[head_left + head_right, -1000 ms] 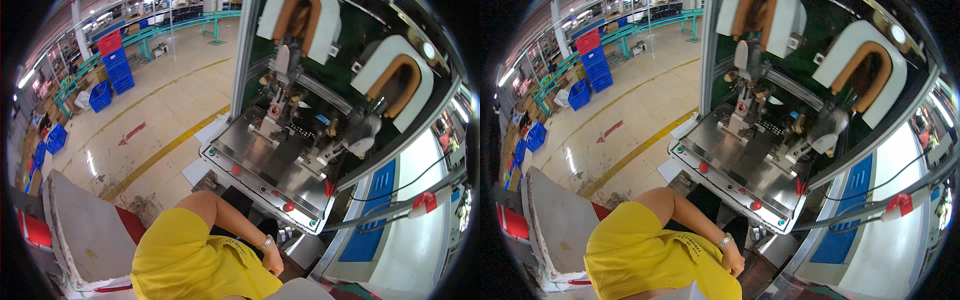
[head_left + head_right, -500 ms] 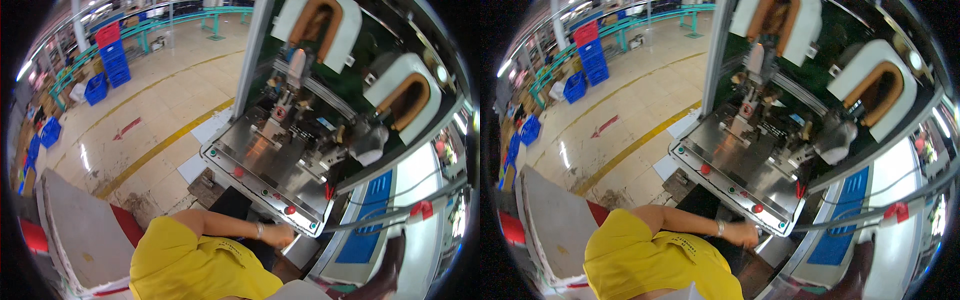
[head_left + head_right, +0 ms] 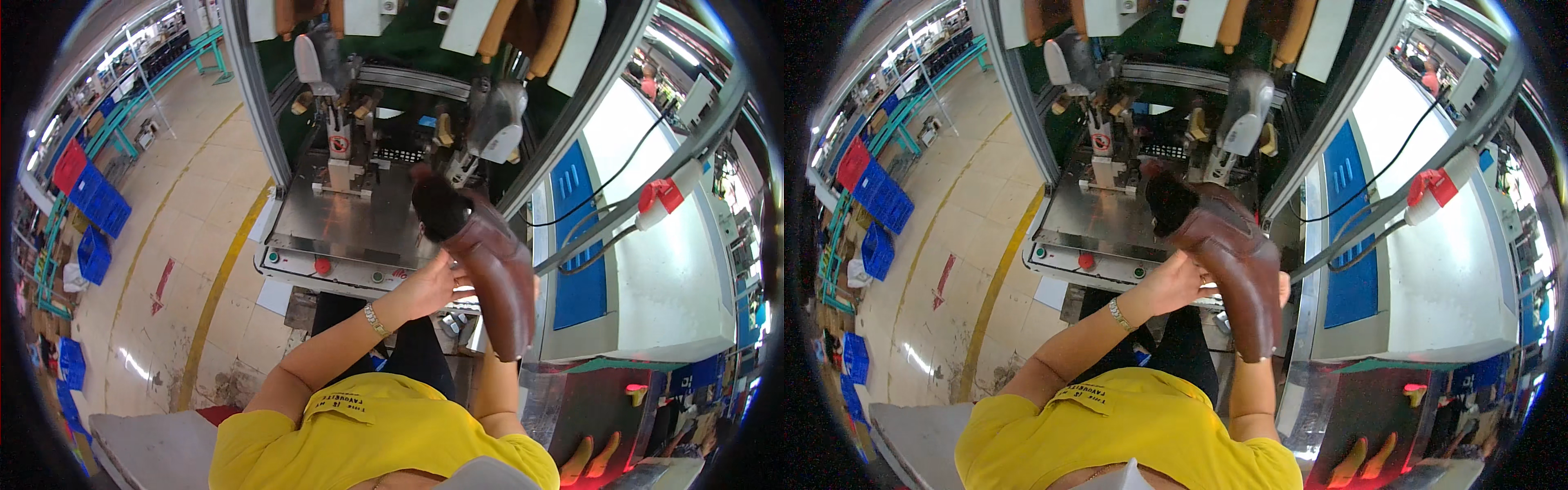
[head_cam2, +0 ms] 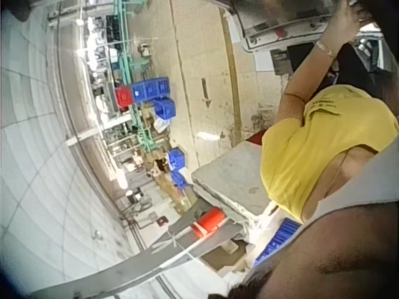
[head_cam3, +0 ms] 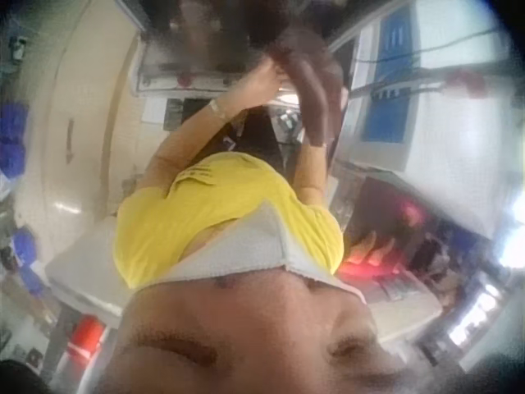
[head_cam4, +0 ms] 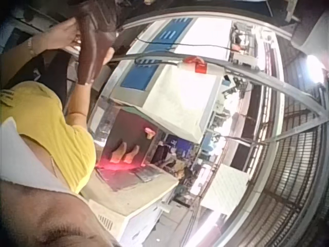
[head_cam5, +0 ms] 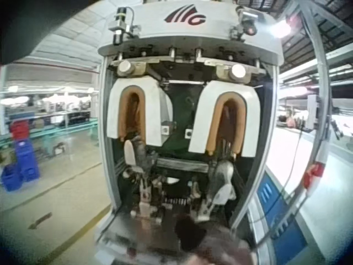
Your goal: The person fits a shoe upper onto a machine mold, presses the control buttons to activate the press, removes the shaped shoe upper, and places it onto the conveyor belt.
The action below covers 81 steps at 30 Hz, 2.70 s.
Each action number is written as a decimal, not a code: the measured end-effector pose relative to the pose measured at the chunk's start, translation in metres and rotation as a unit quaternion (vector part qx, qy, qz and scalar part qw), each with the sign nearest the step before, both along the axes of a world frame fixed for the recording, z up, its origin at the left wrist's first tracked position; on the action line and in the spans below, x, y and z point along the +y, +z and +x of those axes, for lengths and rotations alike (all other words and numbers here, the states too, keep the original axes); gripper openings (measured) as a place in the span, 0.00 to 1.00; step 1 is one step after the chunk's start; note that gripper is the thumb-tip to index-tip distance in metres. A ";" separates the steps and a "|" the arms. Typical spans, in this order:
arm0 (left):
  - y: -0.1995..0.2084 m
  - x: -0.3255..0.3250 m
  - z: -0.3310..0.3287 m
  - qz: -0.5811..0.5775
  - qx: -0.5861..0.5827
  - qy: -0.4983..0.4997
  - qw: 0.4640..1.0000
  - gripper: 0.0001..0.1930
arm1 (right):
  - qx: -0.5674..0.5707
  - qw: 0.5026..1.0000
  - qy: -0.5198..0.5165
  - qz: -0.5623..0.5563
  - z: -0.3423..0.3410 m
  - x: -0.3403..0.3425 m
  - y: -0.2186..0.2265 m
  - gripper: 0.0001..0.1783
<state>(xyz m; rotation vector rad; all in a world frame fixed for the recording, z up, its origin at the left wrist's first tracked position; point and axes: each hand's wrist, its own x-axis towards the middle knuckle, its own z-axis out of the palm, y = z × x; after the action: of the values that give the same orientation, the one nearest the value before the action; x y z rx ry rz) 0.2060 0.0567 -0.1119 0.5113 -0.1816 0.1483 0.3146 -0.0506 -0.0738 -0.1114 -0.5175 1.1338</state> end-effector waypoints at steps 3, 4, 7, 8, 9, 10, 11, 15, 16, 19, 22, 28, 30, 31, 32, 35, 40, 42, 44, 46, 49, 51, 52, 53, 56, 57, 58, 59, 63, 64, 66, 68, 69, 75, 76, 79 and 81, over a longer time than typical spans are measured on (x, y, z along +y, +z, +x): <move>-0.001 0.005 0.003 -0.022 0.146 0.076 0.986 0.27 | 0.082 0.996 0.000 0.015 -0.013 0.007 -0.022 0.30; -0.006 0.011 0.007 -0.053 0.131 0.077 0.987 0.25 | 0.109 0.994 -0.002 0.020 -0.015 0.008 -0.030 0.30; -0.015 0.026 0.011 -0.086 0.124 0.070 0.986 0.19 | 0.186 0.982 -0.005 0.033 -0.019 0.012 -0.053 0.31; -0.014 0.030 0.012 -0.090 0.102 0.063 0.989 0.18 | 0.198 0.980 -0.025 -0.014 -0.016 0.015 -0.060 0.32; -0.012 0.033 0.012 -0.093 0.079 0.057 0.991 0.17 | 0.199 0.980 -0.026 -0.014 -0.008 0.017 -0.065 0.32; -0.011 0.036 0.010 -0.052 0.057 0.096 0.992 0.15 | 0.161 0.984 -0.014 -0.072 0.005 0.017 -0.069 0.34; 0.003 0.035 0.012 -0.054 0.057 0.092 0.993 0.15 | 0.122 0.984 -0.005 -0.130 0.017 0.016 -0.069 0.35; 0.032 0.050 0.008 0.070 0.065 0.109 0.989 0.09 | -0.075 0.983 -0.064 -0.156 0.029 0.018 -0.035 0.35; 0.041 0.051 0.006 0.137 0.069 0.133 0.979 0.08 | -0.142 0.973 -0.083 -0.160 0.033 0.021 -0.024 0.35; 0.062 0.059 0.003 0.262 0.051 0.158 0.951 0.08 | -0.232 0.954 -0.054 -0.184 0.067 0.029 -0.017 0.26; 0.081 0.066 -0.004 0.351 0.030 0.187 0.917 0.08 | -0.310 0.939 -0.055 -0.137 0.085 0.043 -0.008 0.17; 0.117 0.093 0.008 0.412 0.016 0.331 0.849 0.11 | -0.344 0.910 -0.219 -0.079 0.071 0.070 0.055 0.06; 0.129 0.107 0.026 0.397 0.011 0.398 0.827 0.13 | -0.341 0.900 -0.258 -0.082 0.076 0.084 0.072 0.06; 0.131 0.114 0.034 0.398 0.009 0.399 0.826 0.13 | -0.331 0.899 -0.275 -0.078 0.078 0.092 0.078 0.06; 0.132 0.123 0.044 0.355 -0.002 0.412 0.839 0.13 | -0.332 0.899 -0.276 -0.076 0.081 0.101 0.082 0.06; 0.131 0.141 0.064 0.296 -0.015 0.428 0.854 0.11 | -0.309 0.892 -0.316 -0.092 0.092 0.126 0.084 0.05; 0.126 0.153 0.082 0.271 -0.004 0.452 0.850 0.09 | -0.262 0.902 -0.336 -0.068 0.102 0.149 0.072 0.05; 0.126 0.153 0.087 0.254 -0.003 0.453 0.855 0.09 | -0.258 0.900 -0.343 -0.070 0.102 0.152 0.070 0.05; 0.124 0.154 0.092 0.236 -0.001 0.453 0.860 0.08 | -0.253 0.901 -0.348 -0.062 0.103 0.155 0.067 0.05; 0.122 0.158 0.095 0.258 0.008 0.463 0.848 0.08 | -0.246 0.907 -0.335 -0.068 0.110 0.161 0.061 0.05; 0.115 0.160 0.099 0.270 0.019 0.478 0.836 0.09 | -0.231 0.913 -0.324 -0.086 0.116 0.165 0.051 0.05; 0.113 0.159 0.097 0.296 0.041 0.488 0.820 0.09 | -0.224 0.913 -0.327 -0.095 0.116 0.165 0.047 0.05; 0.112 0.159 0.096 0.323 0.062 0.497 0.803 0.09 | -0.230 0.911 -0.326 -0.108 0.116 0.164 0.044 0.05; 0.111 0.156 0.093 0.323 0.062 0.497 0.803 0.09 | -0.235 0.908 -0.325 -0.120 0.115 0.163 0.043 0.06; 0.095 0.139 0.076 0.371 0.065 0.542 0.751 0.10 | -0.253 0.905 -0.276 -0.204 0.102 0.146 0.026 0.09; 0.085 0.133 0.070 0.367 0.081 0.541 0.752 0.11 | -0.251 0.920 -0.229 -0.196 0.095 0.140 0.015 0.13; 0.074 0.128 0.064 0.363 0.097 0.541 0.753 0.12 | -0.215 0.944 -0.141 -0.209 0.091 0.133 -0.003 0.15; 0.066 0.118 0.063 0.364 0.092 0.533 0.758 0.12 | -0.188 0.963 -0.034 -0.189 0.103 0.127 -0.030 0.19; 0.018 0.118 0.049 0.180 0.175 0.323 0.913 0.15 | -0.093 0.988 0.081 -0.088 0.055 0.119 -0.051 0.25; 0.005 0.123 0.047 0.133 0.174 0.289 0.932 0.15 | -0.074 0.991 0.094 -0.062 0.050 0.123 -0.052 0.25; 0.004 0.123 0.049 0.135 0.165 0.279 0.936 0.14 | -0.058 0.994 0.069 -0.068 0.052 0.126 -0.052 0.24; 0.010 0.128 0.048 0.136 0.166 0.288 0.933 0.14 | -0.032 0.996 0.041 -0.067 0.051 0.132 -0.050 0.22; 0.011 0.128 0.045 0.131 0.168 0.290 0.933 0.14 | -0.031 0.996 0.044 -0.072 0.049 0.132 -0.050 0.22; 0.054 0.075 0.029 0.519 0.034 0.724 0.453 0.14 | -0.009 0.997 0.001 -0.082 0.054 0.133 -0.065 0.19; 0.071 0.058 0.019 0.593 -0.022 0.700 0.396 0.16 | 0.016 0.996 -0.004 -0.090 0.061 0.137 -0.072 0.18; 0.110 0.023 0.003 0.692 -0.049 0.624 0.359 0.19 | 0.007 0.993 -0.033 -0.115 0.047 0.143 -0.062 0.15; 0.115 0.015 0.004 0.722 -0.026 0.576 0.382 0.21 | -0.001 0.994 -0.041 -0.097 0.040 0.151 -0.056 0.15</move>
<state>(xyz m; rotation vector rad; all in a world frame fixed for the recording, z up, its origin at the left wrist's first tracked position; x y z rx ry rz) 0.2097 0.0716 0.0033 2.4251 0.0967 1.5115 0.3546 0.1006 -0.1294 -0.3005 -0.3993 1.1016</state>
